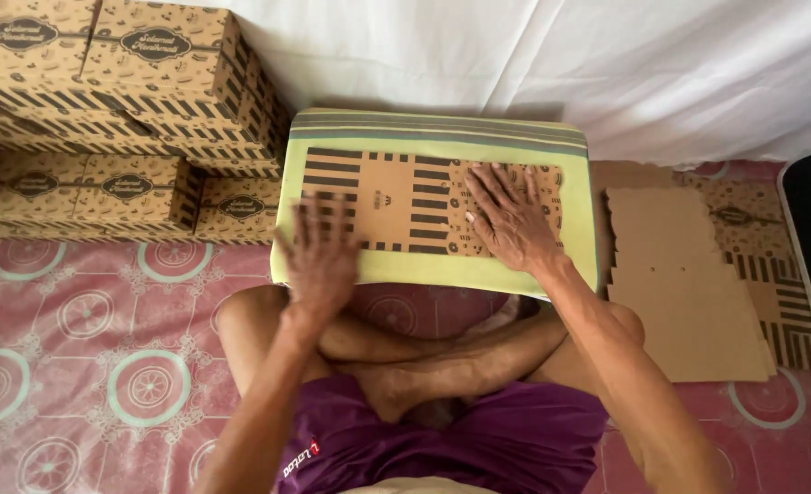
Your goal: Manually folding and assembling cardboard boxes from flat sheets while sitting on the floor.
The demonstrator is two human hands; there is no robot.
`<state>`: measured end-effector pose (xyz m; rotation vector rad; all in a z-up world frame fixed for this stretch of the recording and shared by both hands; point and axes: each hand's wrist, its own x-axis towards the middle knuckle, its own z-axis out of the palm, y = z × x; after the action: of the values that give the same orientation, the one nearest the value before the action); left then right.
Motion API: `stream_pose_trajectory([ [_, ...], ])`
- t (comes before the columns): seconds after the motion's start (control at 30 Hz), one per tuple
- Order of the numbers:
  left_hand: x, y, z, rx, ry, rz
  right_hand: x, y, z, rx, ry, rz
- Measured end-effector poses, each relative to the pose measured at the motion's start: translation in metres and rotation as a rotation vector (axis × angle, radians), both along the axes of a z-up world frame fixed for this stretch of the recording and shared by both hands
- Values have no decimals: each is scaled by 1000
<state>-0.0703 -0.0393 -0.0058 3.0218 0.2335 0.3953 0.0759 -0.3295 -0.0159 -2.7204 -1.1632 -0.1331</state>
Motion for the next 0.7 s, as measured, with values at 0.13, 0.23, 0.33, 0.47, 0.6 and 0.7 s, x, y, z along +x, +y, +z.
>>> stream_pose_trajectory([
  [0.13,-20,38,15,-79,150,169,-2,1,-4,28,-29,-8],
  [0.23,-25,48,23,-205,186,237,-1,2,-3,17,-43,-29],
  [0.33,-32,50,27,-306,201,272,-4,2,0,8,-38,-19],
  [0.47,-36,50,18,-514,195,287,-6,2,5,75,-45,13],
  [0.6,-42,51,3,-528,182,283,-3,0,-2,75,-65,22],
  [0.7,-47,52,-7,-522,105,270,-1,0,-6,59,-69,20],
])
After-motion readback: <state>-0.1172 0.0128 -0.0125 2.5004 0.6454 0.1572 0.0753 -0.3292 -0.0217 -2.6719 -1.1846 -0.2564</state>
